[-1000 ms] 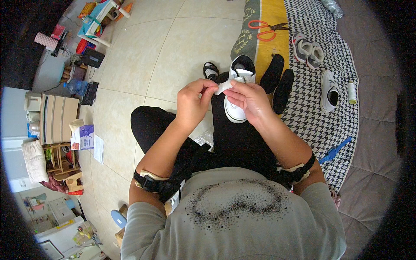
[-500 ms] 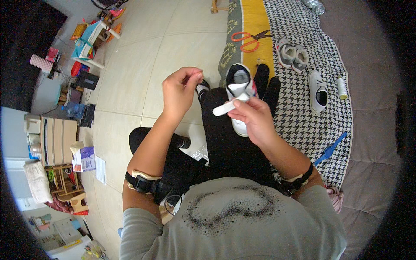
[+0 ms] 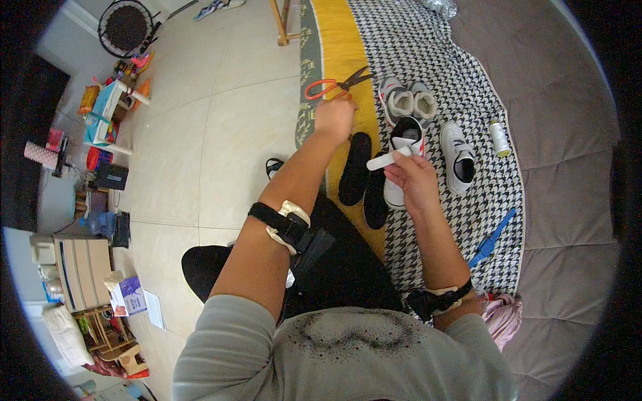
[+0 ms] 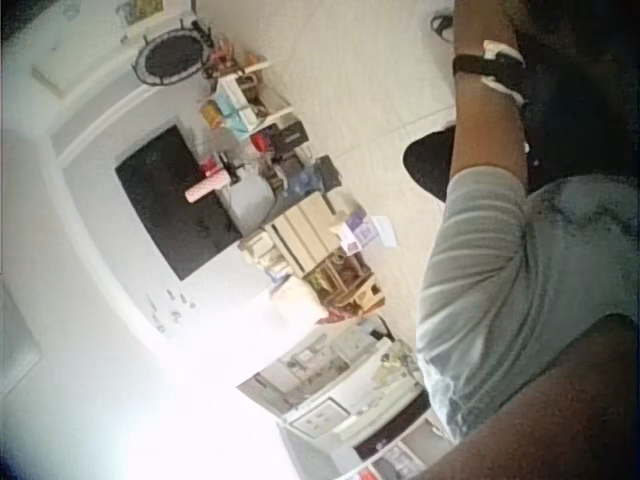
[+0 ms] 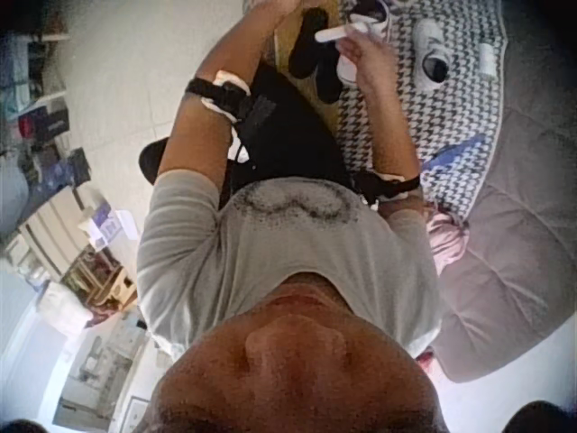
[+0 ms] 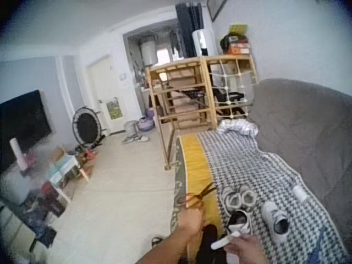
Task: The person uses scissors to trim excess material from the inside and outer edges of a white shoe and then secures the velcro strap.
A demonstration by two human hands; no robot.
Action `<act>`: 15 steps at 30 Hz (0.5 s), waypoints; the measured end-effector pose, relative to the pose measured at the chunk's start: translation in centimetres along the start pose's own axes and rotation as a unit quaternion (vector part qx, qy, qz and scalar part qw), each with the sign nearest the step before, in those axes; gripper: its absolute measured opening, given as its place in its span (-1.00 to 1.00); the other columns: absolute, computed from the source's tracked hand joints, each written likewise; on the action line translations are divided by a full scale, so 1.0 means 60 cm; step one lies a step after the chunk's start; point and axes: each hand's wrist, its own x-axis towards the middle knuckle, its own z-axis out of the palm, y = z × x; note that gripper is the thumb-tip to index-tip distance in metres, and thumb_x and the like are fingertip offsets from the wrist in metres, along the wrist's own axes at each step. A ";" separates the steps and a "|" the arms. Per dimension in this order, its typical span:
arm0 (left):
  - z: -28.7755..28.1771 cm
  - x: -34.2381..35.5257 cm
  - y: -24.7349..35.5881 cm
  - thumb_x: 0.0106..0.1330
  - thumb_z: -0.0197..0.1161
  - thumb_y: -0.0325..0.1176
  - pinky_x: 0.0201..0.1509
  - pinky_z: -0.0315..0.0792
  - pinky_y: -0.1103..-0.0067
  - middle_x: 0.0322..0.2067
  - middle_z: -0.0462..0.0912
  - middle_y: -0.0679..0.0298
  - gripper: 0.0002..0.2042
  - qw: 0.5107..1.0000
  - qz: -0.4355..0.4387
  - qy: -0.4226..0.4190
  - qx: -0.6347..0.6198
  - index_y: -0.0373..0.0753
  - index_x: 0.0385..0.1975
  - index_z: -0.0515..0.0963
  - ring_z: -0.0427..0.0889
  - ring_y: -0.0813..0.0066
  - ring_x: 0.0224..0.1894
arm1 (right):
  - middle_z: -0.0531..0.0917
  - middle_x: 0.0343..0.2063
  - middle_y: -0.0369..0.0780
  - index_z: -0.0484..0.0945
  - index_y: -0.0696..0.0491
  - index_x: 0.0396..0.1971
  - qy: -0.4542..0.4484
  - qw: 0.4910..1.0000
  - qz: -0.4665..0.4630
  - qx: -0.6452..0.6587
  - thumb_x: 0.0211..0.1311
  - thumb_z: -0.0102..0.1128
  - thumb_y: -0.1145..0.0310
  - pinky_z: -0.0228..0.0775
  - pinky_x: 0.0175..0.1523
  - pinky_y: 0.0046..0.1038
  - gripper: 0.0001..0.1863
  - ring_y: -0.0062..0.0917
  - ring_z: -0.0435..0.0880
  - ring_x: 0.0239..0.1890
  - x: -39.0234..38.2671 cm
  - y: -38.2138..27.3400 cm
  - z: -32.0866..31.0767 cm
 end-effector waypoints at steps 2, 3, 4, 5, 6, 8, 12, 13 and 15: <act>0.031 0.009 -0.011 0.01 0.05 -0.38 -0.27 0.40 0.39 -0.53 0.60 0.20 -0.85 0.998 0.023 0.054 0.003 -0.09 -0.54 0.60 0.61 0.29 -0.39 | 0.59 -0.50 -0.22 0.49 0.19 -0.43 0.006 1.000 0.007 0.002 0.08 0.19 0.38 0.48 -0.30 -0.62 -0.82 -0.60 0.60 -0.47 0.016 0.004 -0.002; 0.046 0.016 -0.016 0.01 0.06 -0.37 -0.27 0.40 0.40 -0.54 0.60 0.21 -0.85 0.999 0.021 0.029 0.018 -0.09 -0.55 0.60 0.61 0.29 -0.40 | 0.59 -0.50 -0.22 0.49 0.19 -0.43 0.007 1.000 0.013 0.003 0.08 0.19 0.38 0.48 -0.29 -0.62 -0.82 -0.60 0.60 -0.46 0.025 0.010 -0.007; 0.048 0.019 -0.016 0.00 0.06 -0.37 -0.26 0.39 0.40 -0.54 0.60 0.21 -0.86 0.999 0.019 0.003 0.034 -0.10 -0.56 0.60 0.61 0.29 -0.40 | 0.59 -0.50 -0.22 0.49 0.19 -0.43 0.009 1.000 0.018 0.004 0.08 0.19 0.37 0.48 -0.29 -0.61 -0.82 -0.59 0.60 -0.46 0.033 0.015 -0.011; 0.049 0.023 -0.017 0.01 0.09 -0.34 -0.26 0.39 0.38 -0.53 0.60 0.20 -0.87 0.999 0.025 -0.016 0.026 -0.10 -0.53 0.60 0.60 0.26 -0.39 | 0.60 -0.50 -0.22 0.49 0.19 -0.44 0.011 1.000 0.015 0.011 0.08 0.19 0.37 0.48 -0.28 -0.60 -0.83 -0.58 0.61 -0.44 0.035 0.014 -0.009; 0.049 0.026 -0.017 0.02 0.11 -0.32 -0.26 0.40 0.36 -0.52 0.60 0.19 -0.87 0.999 0.031 -0.036 0.019 -0.10 -0.49 0.60 0.60 0.23 -0.37 | 0.60 -0.49 -0.22 0.49 0.18 -0.45 0.012 1.000 0.017 0.014 0.08 0.19 0.37 0.48 -0.28 -0.61 -0.83 -0.57 0.61 -0.44 0.042 0.016 -0.014; 0.050 0.031 -0.022 0.02 0.14 -0.32 -0.25 0.40 0.33 -0.47 0.60 0.15 -0.87 0.998 0.027 -0.058 0.003 -0.11 -0.46 0.59 0.59 0.20 -0.34 | 0.60 -0.49 -0.21 0.49 0.18 -0.45 0.010 0.999 0.023 0.022 0.08 0.19 0.37 0.48 -0.27 -0.61 -0.83 -0.56 0.61 -0.44 0.051 0.022 -0.020; 0.071 0.027 -0.045 0.07 0.15 -0.36 -0.18 0.41 0.35 -0.36 0.59 0.08 -0.87 0.993 0.043 0.028 -0.104 -0.18 -0.41 0.58 0.58 0.28 -0.29 | 0.59 -0.48 -0.21 0.48 0.18 -0.46 0.013 0.999 0.035 0.023 0.08 0.19 0.37 0.47 -0.26 -0.61 -0.82 -0.56 0.61 -0.43 0.059 0.027 -0.020; 0.078 0.023 -0.049 0.09 0.15 -0.36 -0.17 0.41 0.38 -0.33 0.58 0.07 -0.86 0.984 0.061 0.074 -0.147 -0.20 -0.38 0.58 0.59 0.33 -0.29 | 0.59 -0.48 -0.21 0.48 0.18 -0.47 0.015 0.999 0.038 0.017 0.08 0.19 0.37 0.47 -0.26 -0.61 -0.83 -0.56 0.60 -0.43 0.061 0.026 -0.019; 0.046 0.013 -0.019 0.14 0.17 -0.33 -0.17 0.42 0.48 -0.28 0.57 0.13 -0.82 0.924 -0.019 0.011 -0.382 -0.23 -0.30 0.56 0.56 0.46 -0.30 | 0.59 -0.48 -0.22 0.48 0.18 -0.47 0.022 0.999 0.040 0.013 0.08 0.19 0.36 0.46 -0.25 -0.62 -0.82 -0.57 0.60 -0.44 0.066 0.028 -0.023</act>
